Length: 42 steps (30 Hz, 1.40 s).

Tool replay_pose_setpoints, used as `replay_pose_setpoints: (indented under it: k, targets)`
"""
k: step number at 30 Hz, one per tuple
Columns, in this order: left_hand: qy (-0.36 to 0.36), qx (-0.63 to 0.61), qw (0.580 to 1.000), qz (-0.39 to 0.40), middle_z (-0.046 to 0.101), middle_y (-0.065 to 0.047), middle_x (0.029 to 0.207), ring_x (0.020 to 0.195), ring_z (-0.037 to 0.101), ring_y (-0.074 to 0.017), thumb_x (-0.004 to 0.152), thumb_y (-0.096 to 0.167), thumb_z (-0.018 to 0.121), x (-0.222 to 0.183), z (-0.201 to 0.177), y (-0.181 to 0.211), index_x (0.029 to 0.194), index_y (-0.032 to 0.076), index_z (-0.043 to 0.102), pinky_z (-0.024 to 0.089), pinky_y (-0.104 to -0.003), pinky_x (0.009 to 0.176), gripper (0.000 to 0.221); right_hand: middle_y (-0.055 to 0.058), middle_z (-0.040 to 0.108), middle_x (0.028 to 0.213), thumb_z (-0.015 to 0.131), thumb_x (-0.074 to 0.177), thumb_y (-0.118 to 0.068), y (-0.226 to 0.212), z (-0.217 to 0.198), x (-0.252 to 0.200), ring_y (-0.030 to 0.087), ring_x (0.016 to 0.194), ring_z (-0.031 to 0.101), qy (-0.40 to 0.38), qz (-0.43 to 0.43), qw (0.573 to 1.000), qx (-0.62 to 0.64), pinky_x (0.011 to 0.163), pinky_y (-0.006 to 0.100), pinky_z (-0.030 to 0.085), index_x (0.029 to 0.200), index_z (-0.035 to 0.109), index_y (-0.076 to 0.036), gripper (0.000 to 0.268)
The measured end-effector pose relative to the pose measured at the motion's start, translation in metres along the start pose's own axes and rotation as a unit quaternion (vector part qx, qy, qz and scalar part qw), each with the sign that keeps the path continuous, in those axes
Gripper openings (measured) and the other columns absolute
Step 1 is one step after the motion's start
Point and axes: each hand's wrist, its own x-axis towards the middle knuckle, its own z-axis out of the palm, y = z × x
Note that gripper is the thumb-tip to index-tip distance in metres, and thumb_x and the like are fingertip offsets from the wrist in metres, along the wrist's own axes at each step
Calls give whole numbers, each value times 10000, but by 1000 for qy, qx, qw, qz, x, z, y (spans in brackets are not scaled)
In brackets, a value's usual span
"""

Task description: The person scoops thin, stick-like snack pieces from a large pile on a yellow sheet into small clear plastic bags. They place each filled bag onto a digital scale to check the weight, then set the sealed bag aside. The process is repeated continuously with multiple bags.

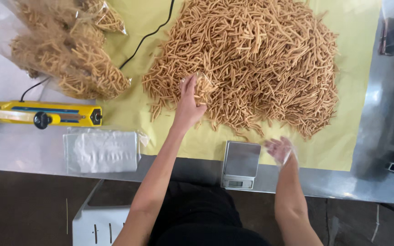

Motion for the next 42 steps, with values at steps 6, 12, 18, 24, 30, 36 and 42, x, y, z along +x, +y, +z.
replay_pose_setpoints:
  k: [6, 12, 18, 24, 30, 36, 42]
  targets:
    - [-42, -174, 980, -91, 301, -65, 1618, 1372, 533, -253, 751, -99, 611, -1, -12, 24, 1613, 138, 299, 603, -289, 754, 947, 201, 554, 1441, 468, 1016, -464, 21, 84, 55, 331, 1236, 577, -86, -13, 984, 152, 1080, 484, 456, 1482, 443, -12, 650]
    - [-14, -72, 983, -166, 205, -63, 1686, 1273, 570, -227, 787, -101, 574, 13, -2, 5, 1605, 168, 308, 622, -218, 788, 901, 107, 563, 1493, 442, 986, -543, 29, 214, 54, 292, 1352, 524, -70, -21, 930, 359, 1136, 535, 431, 1526, 435, -165, 660]
    - [-4, -114, 991, -76, 303, -102, 1653, 1380, 537, -250, 815, -76, 619, 16, 2, 29, 1589, 78, 309, 618, -299, 711, 848, 70, 556, 1477, 400, 971, -588, 49, 267, 73, 289, 1324, 543, -201, -212, 879, 376, 1100, 559, 461, 1497, 471, -166, 678]
    - [20, 75, 996, -32, 302, -103, 1660, 1197, 656, -322, 807, -45, 627, 18, -8, 27, 1617, 76, 333, 587, -367, 851, 870, 91, 576, 1435, 426, 976, -586, 26, 284, 39, 292, 1278, 569, -203, -239, 872, 376, 1064, 537, 490, 1472, 496, -142, 669]
    - [-88, 35, 995, -27, 299, 14, 1681, 958, 721, -244, 813, -11, 633, 12, -4, -3, 1556, 101, 359, 571, -356, 772, 799, 113, 597, 1392, 452, 982, -584, -5, 284, -33, 295, 1231, 594, -218, -269, 864, 364, 1028, 514, 519, 1447, 521, -117, 663]
    - [-54, 219, 973, 55, 523, 171, 1442, 823, 738, -129, 896, -37, 607, 42, -18, -19, 1395, 324, 595, 581, -291, 767, 616, 135, 618, 1349, 478, 987, -583, -43, 306, -99, 297, 1185, 620, -287, -289, 838, 364, 992, 491, 547, 1422, 546, -93, 659]
    - [-130, 193, 954, 190, 403, -63, 1564, 1115, 655, -375, 566, -61, 621, 51, -21, 9, 1538, 109, 367, 548, -448, 875, 1019, 156, 639, 1306, 504, 993, -581, -72, 329, -144, 300, 1138, 646, -348, -289, 813, 366, 956, 469, 576, 1397, 571, -69, 656]
